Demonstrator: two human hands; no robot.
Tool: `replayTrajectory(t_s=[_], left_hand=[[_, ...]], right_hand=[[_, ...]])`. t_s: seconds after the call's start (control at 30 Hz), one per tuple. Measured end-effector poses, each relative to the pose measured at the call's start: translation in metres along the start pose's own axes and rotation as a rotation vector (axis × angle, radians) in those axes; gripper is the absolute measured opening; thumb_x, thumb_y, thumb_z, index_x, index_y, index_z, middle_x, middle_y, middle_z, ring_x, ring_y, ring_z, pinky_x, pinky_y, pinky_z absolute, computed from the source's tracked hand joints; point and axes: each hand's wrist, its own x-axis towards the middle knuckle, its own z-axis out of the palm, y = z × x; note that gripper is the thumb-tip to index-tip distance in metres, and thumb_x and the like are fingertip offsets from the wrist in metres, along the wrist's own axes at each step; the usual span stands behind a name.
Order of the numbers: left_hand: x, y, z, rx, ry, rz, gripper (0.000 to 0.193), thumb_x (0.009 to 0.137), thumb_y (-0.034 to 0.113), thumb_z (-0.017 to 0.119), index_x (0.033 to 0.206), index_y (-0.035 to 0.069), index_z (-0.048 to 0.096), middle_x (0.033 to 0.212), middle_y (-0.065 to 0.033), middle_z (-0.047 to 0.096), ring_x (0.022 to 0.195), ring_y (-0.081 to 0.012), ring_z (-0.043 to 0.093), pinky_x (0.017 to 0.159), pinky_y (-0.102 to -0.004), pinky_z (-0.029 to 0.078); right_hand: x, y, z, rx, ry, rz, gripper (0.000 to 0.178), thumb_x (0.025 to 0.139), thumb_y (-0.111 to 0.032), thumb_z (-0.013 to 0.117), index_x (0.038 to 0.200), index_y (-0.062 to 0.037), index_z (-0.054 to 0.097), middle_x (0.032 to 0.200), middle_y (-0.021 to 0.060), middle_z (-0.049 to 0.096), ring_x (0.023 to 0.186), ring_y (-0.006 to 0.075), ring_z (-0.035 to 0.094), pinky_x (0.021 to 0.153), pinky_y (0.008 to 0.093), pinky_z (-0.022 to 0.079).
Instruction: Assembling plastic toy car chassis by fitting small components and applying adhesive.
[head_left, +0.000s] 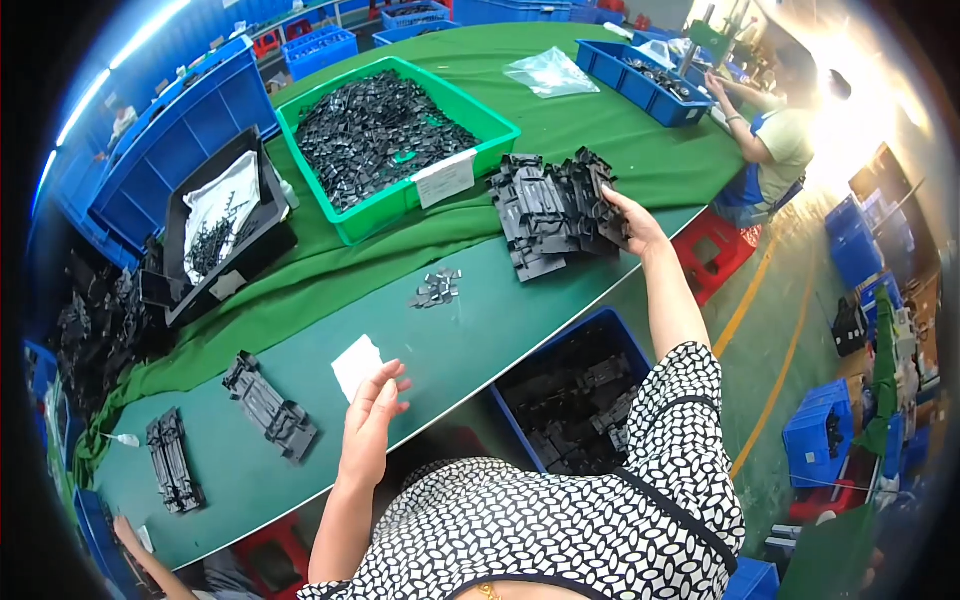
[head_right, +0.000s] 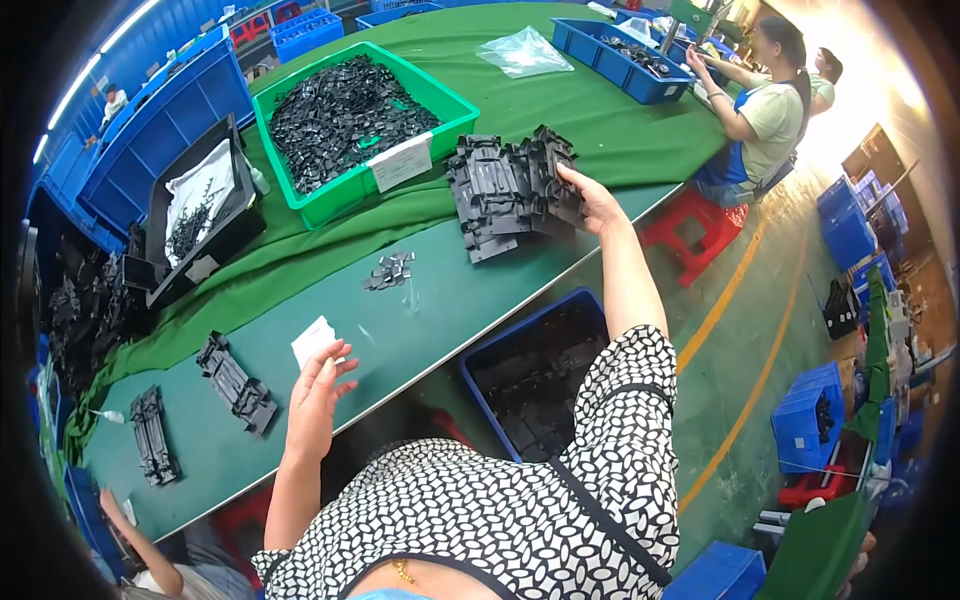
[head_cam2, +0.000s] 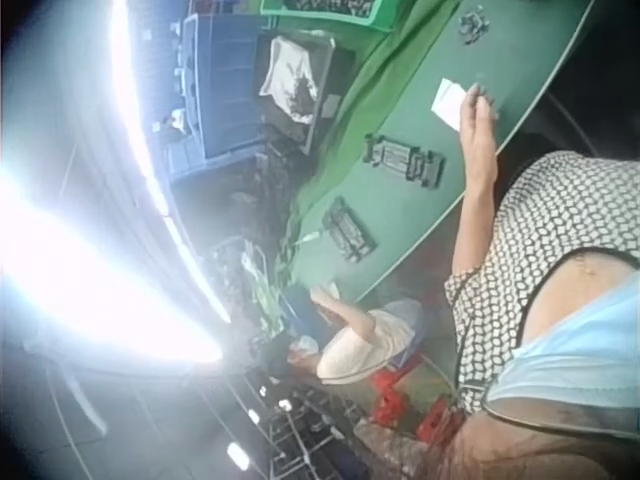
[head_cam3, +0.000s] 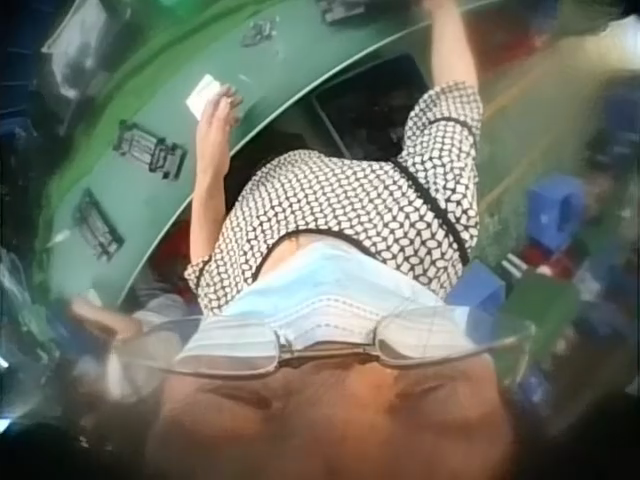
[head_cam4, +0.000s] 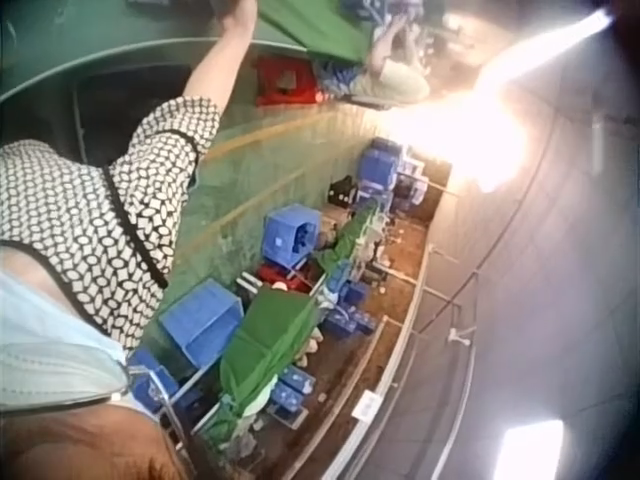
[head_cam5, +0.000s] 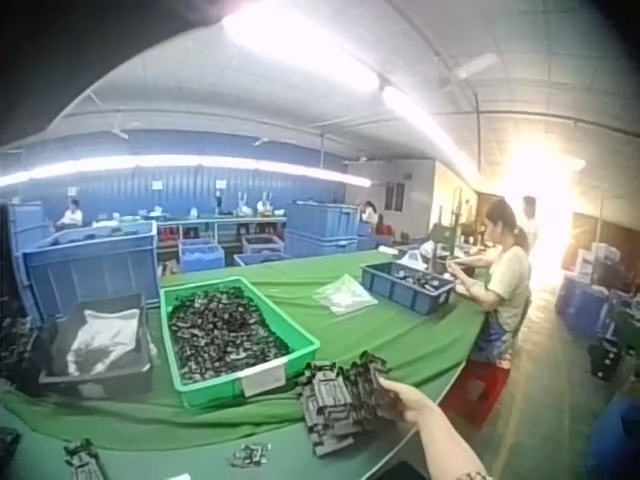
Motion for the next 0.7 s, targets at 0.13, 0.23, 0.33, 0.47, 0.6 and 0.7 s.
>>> replayTrajectory(t_s=[0.13, 0.23, 0.33, 0.47, 0.6, 0.7], left_hand=[[0.004, 0.002, 0.004, 0.009, -0.048, 0.004, 0.039, 0.096, 0.025, 0.047, 0.129, 0.004, 0.047, 0.128, -0.0082, 0.050, 0.113, -0.0188, 0.050, 0.090, -0.0317, 0.041], [0.011, 0.007, 0.005, 0.046, -0.075, 0.029, 0.040, 0.096, 0.027, 0.047, 0.129, 0.005, 0.047, 0.126, -0.0080, 0.050, 0.112, -0.0193, 0.051, 0.089, -0.0332, 0.041], [0.040, 0.020, 0.020, 0.068, -0.127, 0.072, 0.041, 0.095, 0.028, 0.049, 0.129, 0.005, 0.047, 0.124, -0.0081, 0.052, 0.111, -0.0191, 0.052, 0.089, -0.0328, 0.042], [0.103, 0.036, 0.058, 0.018, -0.221, 0.014, 0.050, 0.093, 0.031, 0.052, 0.132, 0.002, 0.042, 0.125, -0.0100, 0.051, 0.111, -0.0196, 0.051, 0.090, -0.0339, 0.043], [0.161, 0.030, 0.083, 0.028, -0.212, -0.048, 0.060, 0.092, 0.040, 0.051, 0.135, 0.001, 0.037, 0.128, -0.0132, 0.048, 0.114, -0.0231, 0.048, 0.092, -0.0365, 0.041], [0.217, 0.017, 0.107, 0.145, -0.144, 0.006, 0.079, 0.087, 0.055, 0.051, 0.140, -0.001, 0.030, 0.139, -0.0170, 0.039, 0.125, -0.0279, 0.040, 0.101, -0.0390, 0.033]], right_hand=[[-0.023, -0.017, 0.015, -0.077, 0.154, -0.072, 0.025, 0.083, -0.027, 0.066, 0.095, -0.0056, 0.066, 0.089, 0.0077, 0.069, 0.079, 0.0196, 0.067, 0.077, 0.0361, 0.055], [-0.037, -0.038, 0.025, 0.065, -0.069, -0.192, 0.031, 0.082, -0.026, 0.067, 0.101, -0.0016, 0.064, 0.095, 0.0118, 0.069, 0.084, 0.0219, 0.068, 0.081, 0.0370, 0.055], [-0.034, -0.041, 0.057, -0.054, 0.064, -0.147, 0.034, 0.076, -0.030, 0.073, 0.099, -0.0071, 0.064, 0.091, 0.0059, 0.069, 0.079, 0.0195, 0.066, 0.076, 0.0348, 0.055], [-0.007, -0.014, 0.067, -0.186, 0.085, -0.079, 0.030, 0.081, -0.034, 0.068, 0.100, -0.0119, 0.063, 0.093, 0.0006, 0.066, 0.077, 0.0135, 0.062, 0.065, 0.0304, 0.053], [-0.005, -0.004, 0.062, -0.130, -0.137, -0.033, 0.031, 0.093, -0.032, 0.050, 0.113, -0.0103, 0.060, 0.100, 0.0017, 0.065, 0.085, 0.0130, 0.060, 0.077, 0.0293, 0.051], [-0.018, -0.004, 0.075, -0.156, -0.146, 0.017, 0.035, 0.093, -0.034, 0.051, 0.117, -0.0092, 0.057, 0.106, 0.0027, 0.064, 0.090, 0.0144, 0.061, 0.079, 0.0297, 0.051]])
